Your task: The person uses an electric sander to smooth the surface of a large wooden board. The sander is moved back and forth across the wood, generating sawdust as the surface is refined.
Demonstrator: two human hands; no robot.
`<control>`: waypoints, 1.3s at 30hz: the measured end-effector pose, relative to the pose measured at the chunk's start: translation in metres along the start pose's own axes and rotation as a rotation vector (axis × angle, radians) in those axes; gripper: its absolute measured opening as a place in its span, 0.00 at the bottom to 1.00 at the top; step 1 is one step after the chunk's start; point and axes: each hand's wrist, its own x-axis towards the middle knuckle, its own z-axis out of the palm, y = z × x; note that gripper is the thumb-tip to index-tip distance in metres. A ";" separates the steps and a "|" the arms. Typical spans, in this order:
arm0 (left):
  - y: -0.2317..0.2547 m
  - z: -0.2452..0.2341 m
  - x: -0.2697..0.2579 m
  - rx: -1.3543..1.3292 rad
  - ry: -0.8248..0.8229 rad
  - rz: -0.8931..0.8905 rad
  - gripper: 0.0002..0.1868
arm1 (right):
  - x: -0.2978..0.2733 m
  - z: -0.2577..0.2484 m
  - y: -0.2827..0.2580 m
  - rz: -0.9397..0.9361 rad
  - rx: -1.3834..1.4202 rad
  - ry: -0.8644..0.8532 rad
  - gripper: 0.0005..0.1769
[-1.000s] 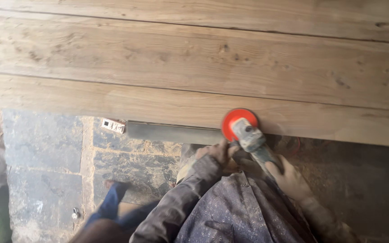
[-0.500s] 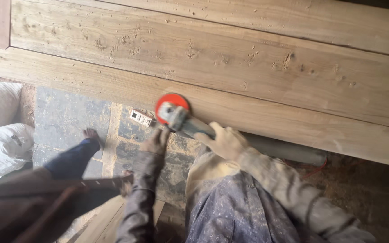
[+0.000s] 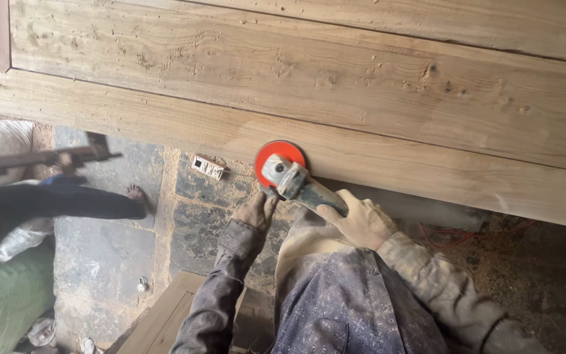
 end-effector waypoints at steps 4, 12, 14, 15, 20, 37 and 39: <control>0.015 0.033 0.016 0.140 0.049 0.031 0.26 | -0.015 -0.008 0.032 0.100 -0.005 0.021 0.43; 0.053 0.164 0.058 -0.046 0.453 0.551 0.27 | -0.078 -0.007 0.144 0.293 0.232 0.129 0.46; 0.090 0.187 0.066 -0.119 0.373 0.598 0.30 | -0.101 -0.008 0.180 0.336 0.274 0.204 0.48; 0.110 0.193 0.065 -0.006 0.273 0.559 0.30 | -0.115 -0.009 0.198 0.319 0.260 0.280 0.49; 0.238 0.207 0.046 0.319 -0.117 0.564 0.33 | -0.184 -0.015 0.291 0.434 0.318 0.411 0.41; 0.364 0.213 0.009 -0.044 -0.450 0.704 0.23 | -0.259 -0.024 0.399 0.708 0.563 0.475 0.40; 0.327 0.197 0.004 0.224 -0.161 0.862 0.24 | -0.235 -0.022 0.371 0.524 0.583 0.429 0.40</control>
